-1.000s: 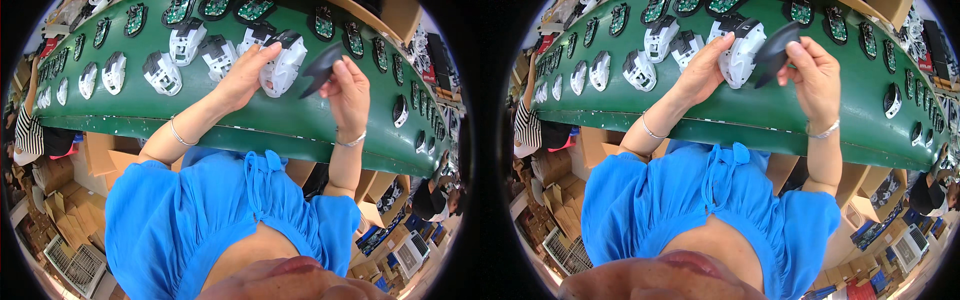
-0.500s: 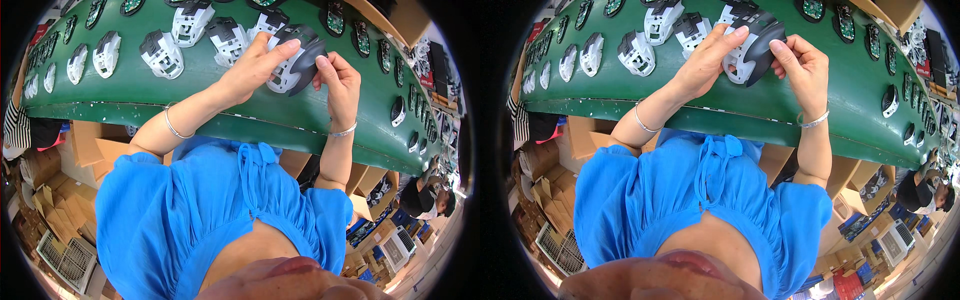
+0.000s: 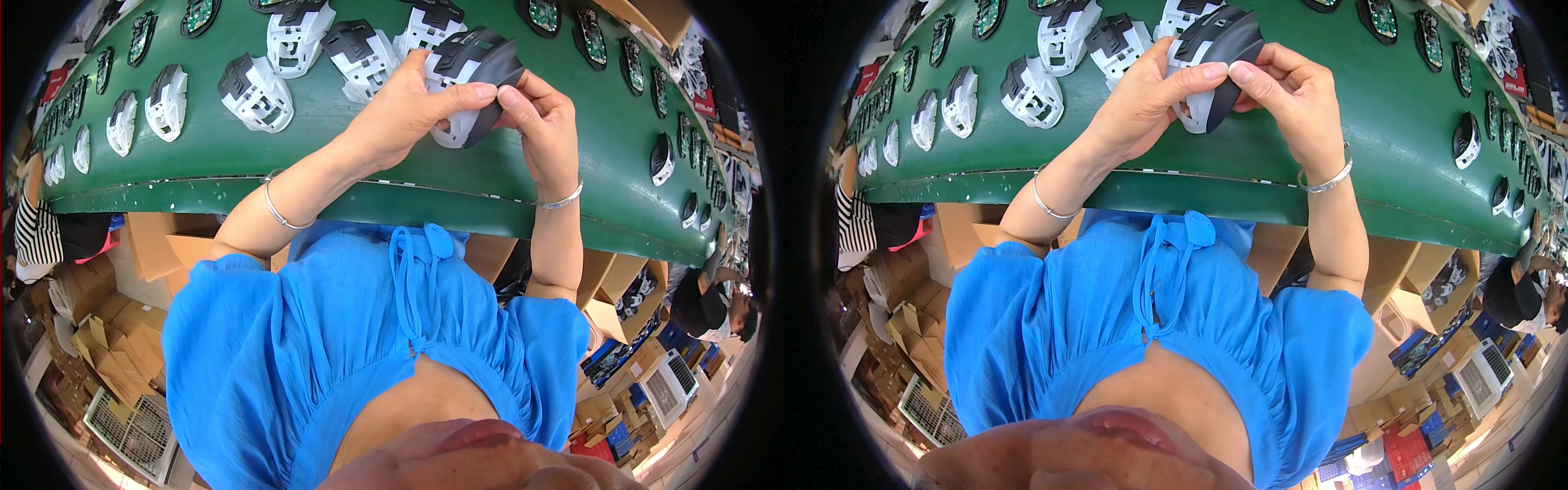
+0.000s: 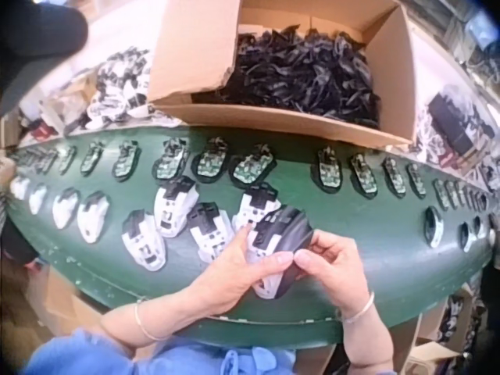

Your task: The person assembles computer mouse casings along an assembly line by picking up mouse shells from the conveyor belt, taking side grips from a box, attaching the side grips onto the shells by hand, and returning the assembled shells to the conveyor belt.

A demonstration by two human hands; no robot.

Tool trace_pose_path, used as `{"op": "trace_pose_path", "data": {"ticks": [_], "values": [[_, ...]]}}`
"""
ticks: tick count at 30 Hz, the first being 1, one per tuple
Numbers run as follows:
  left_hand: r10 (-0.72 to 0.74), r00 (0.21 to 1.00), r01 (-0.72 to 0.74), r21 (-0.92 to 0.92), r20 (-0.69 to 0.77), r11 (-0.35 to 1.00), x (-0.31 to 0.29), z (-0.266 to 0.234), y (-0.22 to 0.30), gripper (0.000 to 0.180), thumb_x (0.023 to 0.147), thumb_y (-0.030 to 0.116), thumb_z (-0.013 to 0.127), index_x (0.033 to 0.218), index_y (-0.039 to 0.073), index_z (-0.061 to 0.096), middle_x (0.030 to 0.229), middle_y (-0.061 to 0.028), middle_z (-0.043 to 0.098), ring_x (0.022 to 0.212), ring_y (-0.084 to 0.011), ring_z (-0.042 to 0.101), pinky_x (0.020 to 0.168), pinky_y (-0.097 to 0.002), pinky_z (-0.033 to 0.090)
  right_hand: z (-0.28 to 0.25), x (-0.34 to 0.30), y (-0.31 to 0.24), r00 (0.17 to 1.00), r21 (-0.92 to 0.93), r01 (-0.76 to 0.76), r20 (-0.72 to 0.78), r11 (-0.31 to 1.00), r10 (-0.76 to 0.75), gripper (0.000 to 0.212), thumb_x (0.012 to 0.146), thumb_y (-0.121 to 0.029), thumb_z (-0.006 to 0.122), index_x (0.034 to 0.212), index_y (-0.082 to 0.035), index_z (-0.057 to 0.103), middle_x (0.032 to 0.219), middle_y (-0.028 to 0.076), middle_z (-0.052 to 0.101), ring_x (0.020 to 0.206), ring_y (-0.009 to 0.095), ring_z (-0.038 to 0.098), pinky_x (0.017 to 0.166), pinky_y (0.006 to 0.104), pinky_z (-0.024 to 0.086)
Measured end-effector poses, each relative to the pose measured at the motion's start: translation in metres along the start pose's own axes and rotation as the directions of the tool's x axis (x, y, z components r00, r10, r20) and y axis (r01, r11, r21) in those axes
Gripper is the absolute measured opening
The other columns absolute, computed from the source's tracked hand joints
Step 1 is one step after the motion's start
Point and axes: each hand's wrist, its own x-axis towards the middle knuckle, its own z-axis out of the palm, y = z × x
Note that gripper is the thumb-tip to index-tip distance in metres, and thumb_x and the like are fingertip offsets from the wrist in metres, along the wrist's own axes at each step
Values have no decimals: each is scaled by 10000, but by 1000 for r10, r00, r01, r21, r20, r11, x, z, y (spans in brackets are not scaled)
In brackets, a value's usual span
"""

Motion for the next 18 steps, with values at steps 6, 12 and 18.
{"op": "trace_pose_path", "data": {"ticks": [6,12,18], "values": [[33,997,-39,-103,-64,994,-5,7,7,710,723,291,778,1166,-80,366,1008,-119,563,900,-148,567,761,-277,484,9,-5,6,993,156,10,118,988,-29,253,759,-25,723,963,35,586,857,64,643,792,109,620,714,232,515],[104,995,-104,32,7,994,-5,2,3,777,698,268,801,1243,-58,353,1051,-123,559,954,-158,555,799,-277,483,14,-11,6,989,181,81,109,980,-102,211,744,9,725,902,19,586,842,58,648,784,108,629,721,224,518],[115,992,-118,57,53,991,-3,-3,6,785,675,239,817,1251,-22,351,1083,-111,537,988,-153,532,832,-282,466,19,-18,-2,988,-2,118,102,993,-117,260,723,-7,748,932,18,596,834,62,652,789,107,629,723,240,526]]}}
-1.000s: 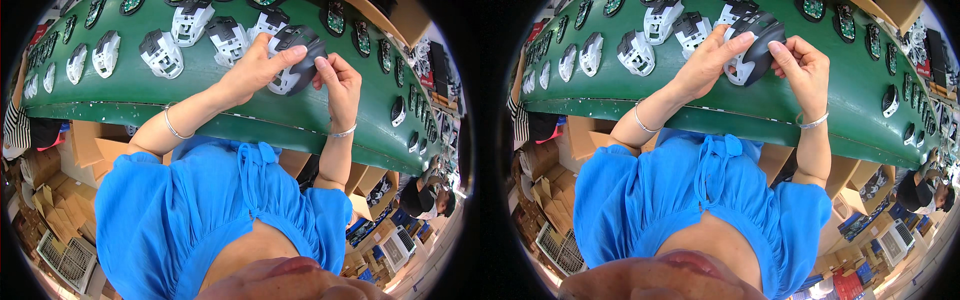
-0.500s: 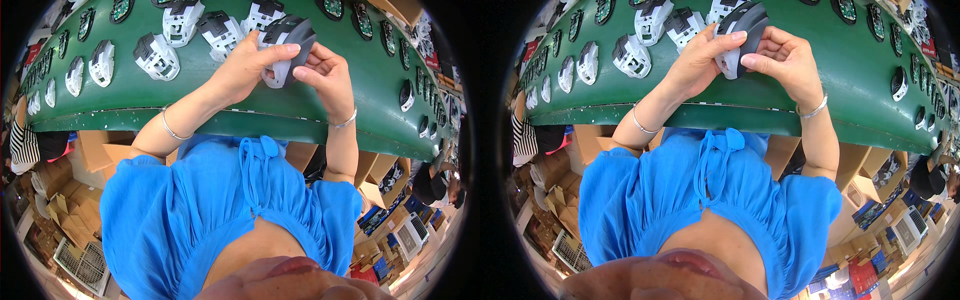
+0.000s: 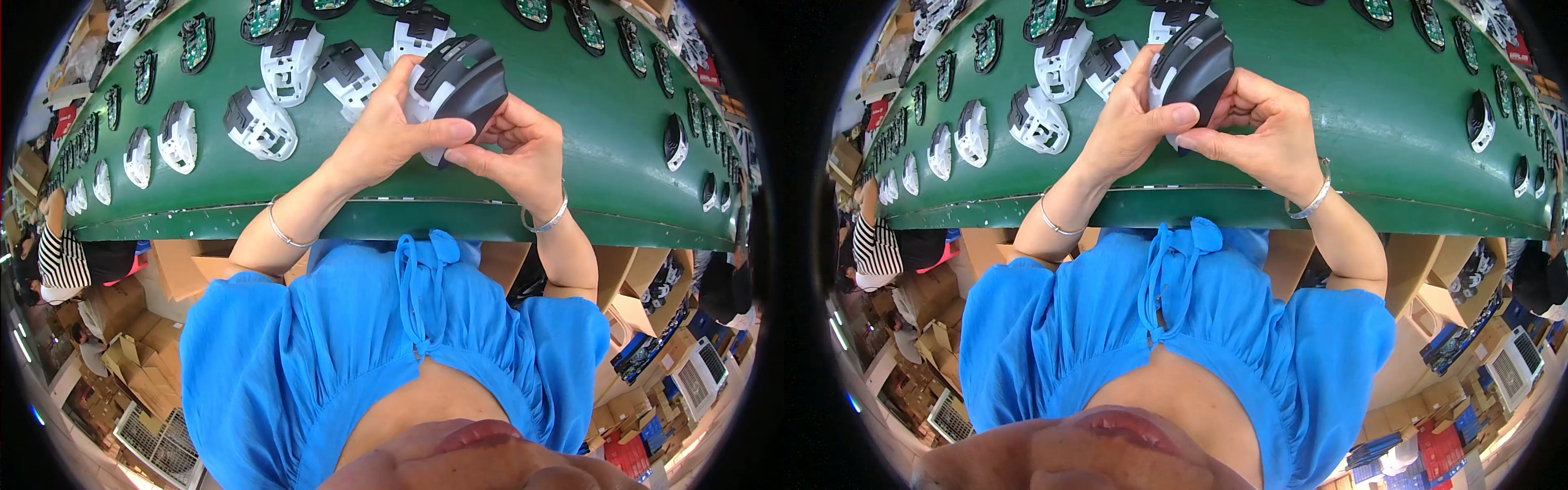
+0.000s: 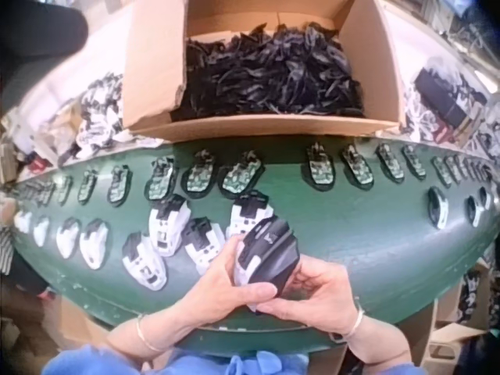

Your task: The person assembles computer mouse casings along an assembly line by picking up mouse shells from the conveyor belt, taking side grips from a box, attaching the side grips onto the shells by hand, and returning the assembled shells to the conveyor belt.

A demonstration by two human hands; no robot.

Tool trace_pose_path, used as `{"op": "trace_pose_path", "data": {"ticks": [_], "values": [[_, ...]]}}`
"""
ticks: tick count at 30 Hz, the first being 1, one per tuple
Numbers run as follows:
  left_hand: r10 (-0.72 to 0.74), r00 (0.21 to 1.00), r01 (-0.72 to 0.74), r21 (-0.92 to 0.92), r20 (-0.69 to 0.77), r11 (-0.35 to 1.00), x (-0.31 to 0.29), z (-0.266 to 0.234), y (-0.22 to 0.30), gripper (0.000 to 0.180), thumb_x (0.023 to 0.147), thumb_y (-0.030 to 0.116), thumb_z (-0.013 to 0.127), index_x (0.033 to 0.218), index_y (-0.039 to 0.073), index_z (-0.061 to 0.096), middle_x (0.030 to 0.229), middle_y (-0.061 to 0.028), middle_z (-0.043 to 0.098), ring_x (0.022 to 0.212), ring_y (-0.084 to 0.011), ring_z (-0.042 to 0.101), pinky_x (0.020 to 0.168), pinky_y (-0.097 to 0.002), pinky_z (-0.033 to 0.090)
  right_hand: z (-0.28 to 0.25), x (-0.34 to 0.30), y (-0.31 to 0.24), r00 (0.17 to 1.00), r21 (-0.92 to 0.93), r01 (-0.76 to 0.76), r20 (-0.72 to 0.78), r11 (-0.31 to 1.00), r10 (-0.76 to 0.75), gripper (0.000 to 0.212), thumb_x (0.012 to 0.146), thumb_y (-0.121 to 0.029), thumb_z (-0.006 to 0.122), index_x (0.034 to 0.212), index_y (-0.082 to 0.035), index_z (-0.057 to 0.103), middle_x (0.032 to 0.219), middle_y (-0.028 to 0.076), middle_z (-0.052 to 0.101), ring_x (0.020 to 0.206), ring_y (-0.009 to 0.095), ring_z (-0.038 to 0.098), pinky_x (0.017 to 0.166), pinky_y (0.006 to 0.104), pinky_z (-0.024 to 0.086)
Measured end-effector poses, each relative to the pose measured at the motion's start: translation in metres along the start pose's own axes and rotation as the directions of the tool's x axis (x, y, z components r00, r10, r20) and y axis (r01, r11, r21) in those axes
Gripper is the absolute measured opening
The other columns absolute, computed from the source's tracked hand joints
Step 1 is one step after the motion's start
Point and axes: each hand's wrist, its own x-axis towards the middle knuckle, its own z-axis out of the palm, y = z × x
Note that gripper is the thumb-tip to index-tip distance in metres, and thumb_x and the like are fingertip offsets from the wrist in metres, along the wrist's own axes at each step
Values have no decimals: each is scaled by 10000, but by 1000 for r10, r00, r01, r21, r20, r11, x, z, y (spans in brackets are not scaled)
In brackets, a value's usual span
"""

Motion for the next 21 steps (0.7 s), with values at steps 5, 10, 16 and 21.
{"op": "trace_pose_path", "data": {"ticks": [5,10,16,21], "values": [[50,998,-51,8,28,999,-5,0,6,734,645,136,827,1192,25,350,1090,-95,521,1015,-156,525,870,-291,450,-11,1,3,993,2,84,82,996,-84,314,717,-22,755,989,18,601,860,60,652,803,108,623,738,256,521],[136,990,-141,307,39,941,-6,-5,5,707,646,197,841,1157,44,378,1090,-70,503,1005,-151,511,855,-300,447,-27,10,0,995,205,-84,-39,975,94,369,708,8,747,1036,27,580,913,59,637,836,120,623,743,253,522],[181,975,-222,664,132,714,-6,-12,14,757,593,299,859,1180,25,466,997,-99,586,935,-182,569,825,-310,463,-33,15,-1,973,70,-208,112,976,199,438,673,36,756,1068,38,567,971,80,637,883,127,621,786,247,524],[242,952,-306,598,188,741,-3,-22,20,889,528,229,883,1260,-15,441,1155,-133,556,1049,-227,554,897,-318,448,-39,13,11,987,266,-157,18,951,158,465,667,72,732,1100,40,566,1009,88,633,893,133,619,790,250,524]]}}
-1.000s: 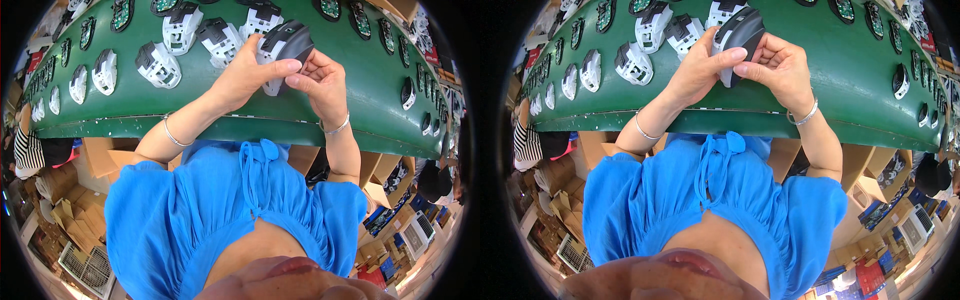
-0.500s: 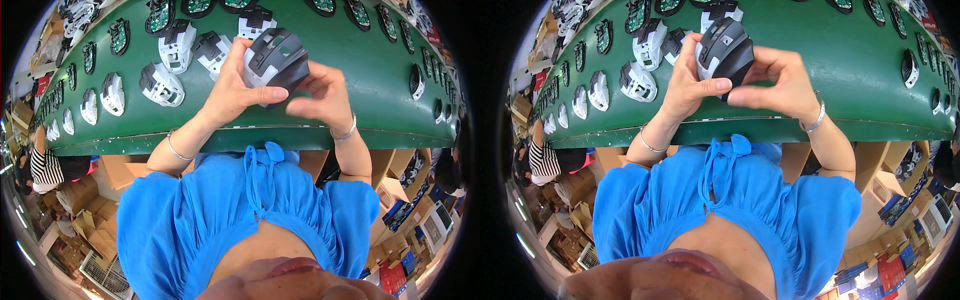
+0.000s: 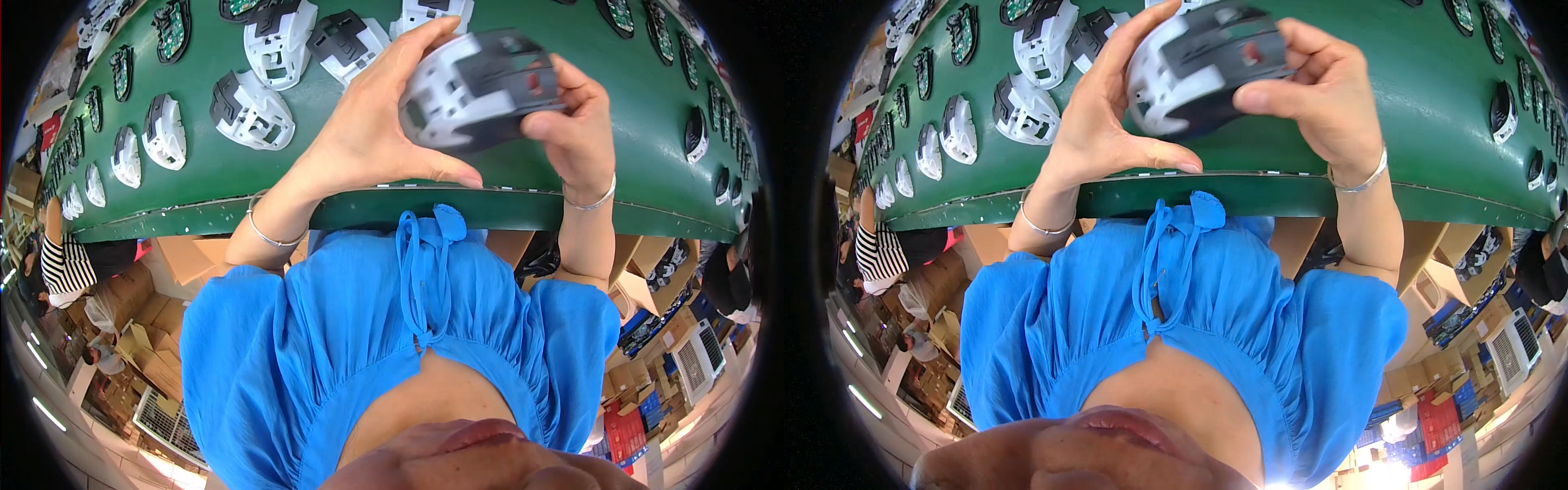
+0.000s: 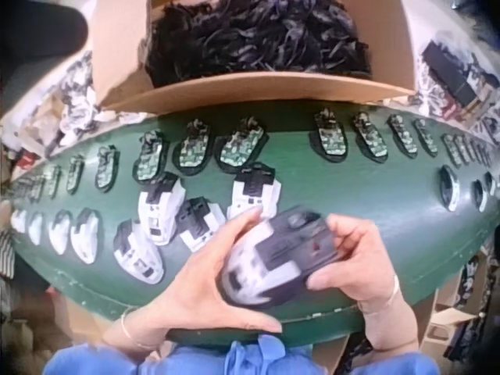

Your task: The person assembles computer mouse casings along an assembly line by picking up mouse shells from the conveyor belt, taking side grips from a box, attaching the side grips onto the shells by hand, and returning the assembled shells to the conveyor belt.

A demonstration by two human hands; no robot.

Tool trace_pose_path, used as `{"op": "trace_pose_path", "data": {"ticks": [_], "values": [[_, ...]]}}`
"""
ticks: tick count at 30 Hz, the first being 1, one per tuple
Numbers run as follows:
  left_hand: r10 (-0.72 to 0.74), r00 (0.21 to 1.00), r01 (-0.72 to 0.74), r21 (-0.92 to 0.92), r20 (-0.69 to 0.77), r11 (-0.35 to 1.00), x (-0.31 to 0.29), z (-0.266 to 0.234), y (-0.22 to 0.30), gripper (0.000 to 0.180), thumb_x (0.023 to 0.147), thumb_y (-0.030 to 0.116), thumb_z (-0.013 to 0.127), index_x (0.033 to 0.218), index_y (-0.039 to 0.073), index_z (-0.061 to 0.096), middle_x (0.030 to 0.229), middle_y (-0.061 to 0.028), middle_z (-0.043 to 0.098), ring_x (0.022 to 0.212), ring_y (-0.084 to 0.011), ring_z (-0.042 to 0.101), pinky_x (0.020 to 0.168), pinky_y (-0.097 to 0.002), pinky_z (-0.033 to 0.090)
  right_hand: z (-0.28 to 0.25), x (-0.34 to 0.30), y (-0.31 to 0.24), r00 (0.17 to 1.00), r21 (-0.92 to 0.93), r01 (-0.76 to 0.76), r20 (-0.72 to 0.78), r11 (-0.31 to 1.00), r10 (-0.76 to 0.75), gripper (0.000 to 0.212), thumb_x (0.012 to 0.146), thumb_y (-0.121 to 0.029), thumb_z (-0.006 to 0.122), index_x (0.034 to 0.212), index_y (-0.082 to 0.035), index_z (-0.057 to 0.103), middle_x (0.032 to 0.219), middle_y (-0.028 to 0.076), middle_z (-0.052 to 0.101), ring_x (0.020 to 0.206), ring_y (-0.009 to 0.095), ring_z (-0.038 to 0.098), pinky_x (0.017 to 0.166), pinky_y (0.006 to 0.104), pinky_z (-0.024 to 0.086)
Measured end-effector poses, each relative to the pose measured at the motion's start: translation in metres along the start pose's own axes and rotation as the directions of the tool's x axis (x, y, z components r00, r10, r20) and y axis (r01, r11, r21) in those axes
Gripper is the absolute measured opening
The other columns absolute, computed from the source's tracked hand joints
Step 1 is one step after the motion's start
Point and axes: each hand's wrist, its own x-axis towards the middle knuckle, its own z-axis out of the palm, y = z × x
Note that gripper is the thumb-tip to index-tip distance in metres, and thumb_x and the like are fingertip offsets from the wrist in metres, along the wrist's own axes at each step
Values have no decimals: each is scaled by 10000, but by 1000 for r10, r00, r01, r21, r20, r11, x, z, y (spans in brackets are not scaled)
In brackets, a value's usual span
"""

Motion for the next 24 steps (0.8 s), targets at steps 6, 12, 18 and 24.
{"op": "trace_pose_path", "data": {"ticks": [6,12,18,24], "values": [[252,965,-239,151,-74,959,-3,0,-6,844,566,277,847,1258,14,442,1244,-144,494,1126,-312,504,902,-360,448,-1,0,1,987,-43,104,-120,994,-109,533,577,-31,793,1061,26,576,930,38,571,801,107,585,717,213,492],[309,936,-284,159,-168,946,-5,1,-9,811,550,240,851,1235,22,474,1213,-131,540,1057,-296,562,847,-347,489,5,1,8,991,38,62,-120,997,-57,593,558,-47,818,1094,21,575,968,35,569,845,94,544,747,213,460],[305,942,-277,187,-139,942,-10,-3,-9,833,526,133,884,1220,-89,479,1189,-181,566,1045,-233,590,888,-325,478,4,-2,9,993,-65,40,-104,997,-47,758,443,-57,885,1128,8,568,981,16,580,844,90,505,776,213,423],[196,972,-174,161,-131,972,-13,-10,-9,833,515,139,890,1211,-86,492,1166,-179,576,1019,-230,601,874,-316,487,9,0,9,995,-46,38,-87,998,-42,742,454,-45,875,1120,25,556,958,38,603,874,109,558,781,220,462]]}}
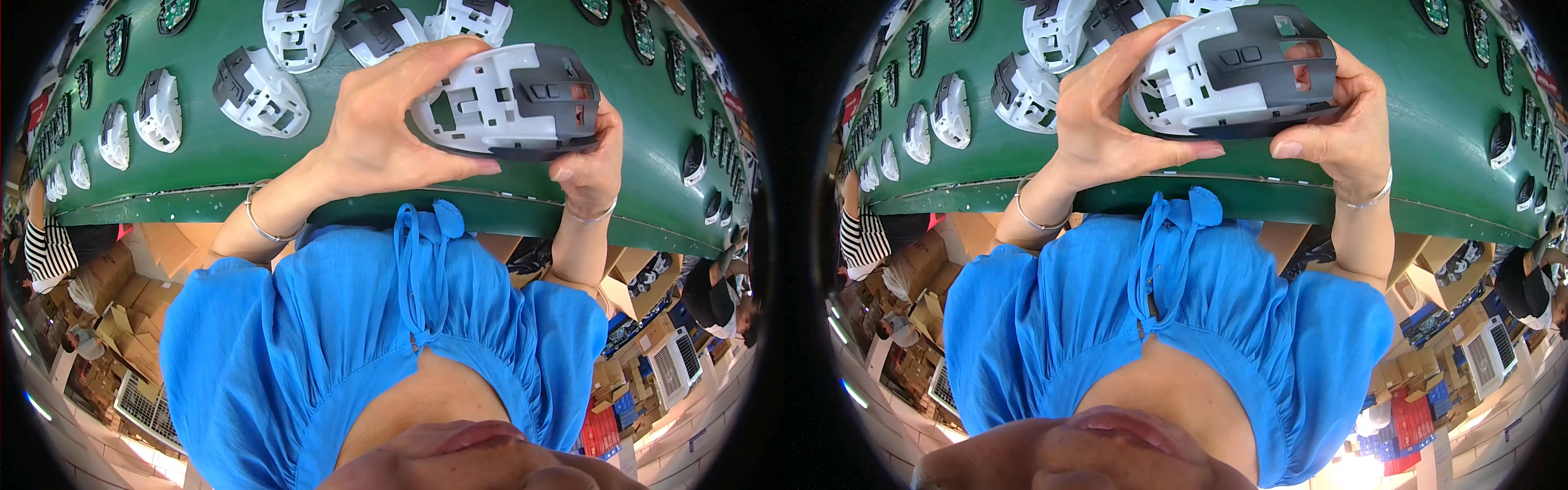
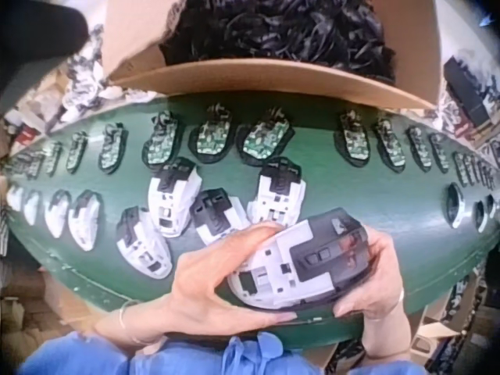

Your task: The person assembles computer mouse casings along an assembly line by picking up mouse shells from the conveyor belt, taking side grips from a box, attaching the side grips onto the shells by hand, and returning the assembled shells to the conveyor belt.

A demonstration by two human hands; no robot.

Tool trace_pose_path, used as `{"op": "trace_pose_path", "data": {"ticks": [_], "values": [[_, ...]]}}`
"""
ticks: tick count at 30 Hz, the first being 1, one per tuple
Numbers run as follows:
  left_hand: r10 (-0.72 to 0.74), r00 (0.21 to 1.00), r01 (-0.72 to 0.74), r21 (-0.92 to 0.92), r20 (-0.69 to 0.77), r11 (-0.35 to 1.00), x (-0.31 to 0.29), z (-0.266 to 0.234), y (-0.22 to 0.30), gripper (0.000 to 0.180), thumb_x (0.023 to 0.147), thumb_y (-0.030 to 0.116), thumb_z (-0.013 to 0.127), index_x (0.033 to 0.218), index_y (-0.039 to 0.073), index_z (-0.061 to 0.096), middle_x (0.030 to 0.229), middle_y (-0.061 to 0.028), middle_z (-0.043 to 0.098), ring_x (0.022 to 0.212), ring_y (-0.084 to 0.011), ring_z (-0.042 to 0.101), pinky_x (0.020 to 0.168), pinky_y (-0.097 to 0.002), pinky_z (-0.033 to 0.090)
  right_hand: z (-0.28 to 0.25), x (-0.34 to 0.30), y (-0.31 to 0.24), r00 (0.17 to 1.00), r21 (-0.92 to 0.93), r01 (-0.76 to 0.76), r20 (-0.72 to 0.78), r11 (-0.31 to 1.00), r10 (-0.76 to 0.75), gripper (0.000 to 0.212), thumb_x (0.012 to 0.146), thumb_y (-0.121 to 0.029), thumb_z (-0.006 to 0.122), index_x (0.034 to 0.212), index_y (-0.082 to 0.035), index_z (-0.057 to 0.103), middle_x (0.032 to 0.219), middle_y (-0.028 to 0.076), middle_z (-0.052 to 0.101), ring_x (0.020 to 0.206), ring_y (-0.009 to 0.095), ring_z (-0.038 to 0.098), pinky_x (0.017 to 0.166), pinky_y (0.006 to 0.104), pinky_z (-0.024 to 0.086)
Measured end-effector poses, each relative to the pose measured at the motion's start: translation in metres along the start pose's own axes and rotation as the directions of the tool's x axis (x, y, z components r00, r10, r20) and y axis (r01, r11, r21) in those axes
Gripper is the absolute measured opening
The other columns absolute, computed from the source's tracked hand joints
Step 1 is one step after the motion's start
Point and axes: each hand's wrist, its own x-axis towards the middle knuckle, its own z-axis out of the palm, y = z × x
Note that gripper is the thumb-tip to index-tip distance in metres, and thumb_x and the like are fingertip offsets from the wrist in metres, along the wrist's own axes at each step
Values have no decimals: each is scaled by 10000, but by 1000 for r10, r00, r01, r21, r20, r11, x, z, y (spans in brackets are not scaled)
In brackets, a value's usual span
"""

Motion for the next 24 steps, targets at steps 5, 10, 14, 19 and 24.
{"op": "trace_pose_path", "data": {"ticks": [5,10,14,19,24], "values": [[-95,995,96,-76,18,992,-3,1,-6,857,545,113,875,1272,-53,452,1225,-152,537,1081,-208,558,911,-312,464,15,1,3,995,187,-81,-44,979,91,615,555,-10,814,1109,36,550,975,59,605,908,148,601,785,249,495],[-89,996,90,-147,13,985,4,3,-4,846,569,191,838,1307,70,443,1259,-119,531,996,-239,588,751,-312,508,14,-2,-3,991,219,-75,-94,973,98,551,619,12,770,1120,44,543,1020,89,605,937,168,608,796,271,504],[-105,993,98,-126,-57,987,-2,-1,-8,867,553,167,844,1319,87,446,1240,-110,545,884,-231,591,700,-300,512,26,4,6,997,255,-66,-27,965,76,567,672,28,730,1187,50,491,1080,127,595,968,189,603,825,296,503],[-304,951,310,-225,62,924,-6,-1,-8,880,550,171,850,1322,73,439,1223,-134,550,826,-204,572,688,-298,505,29,5,8,995,271,-61,-61,961,80,574,703,34,701,1220,59,452,1086,139,591,951,204,607,817,317,503],[-170,969,205,-199,177,958,-2,-6,-9,909,626,158,847,1361,-31,348,1230,-129,529,1081,-179,541,927,-318,453,17,4,3,998,287,-20,-52,958,37,546,718,17,680,1212,72,452,1050,145,600,912,202,613,794,310,501]]}}
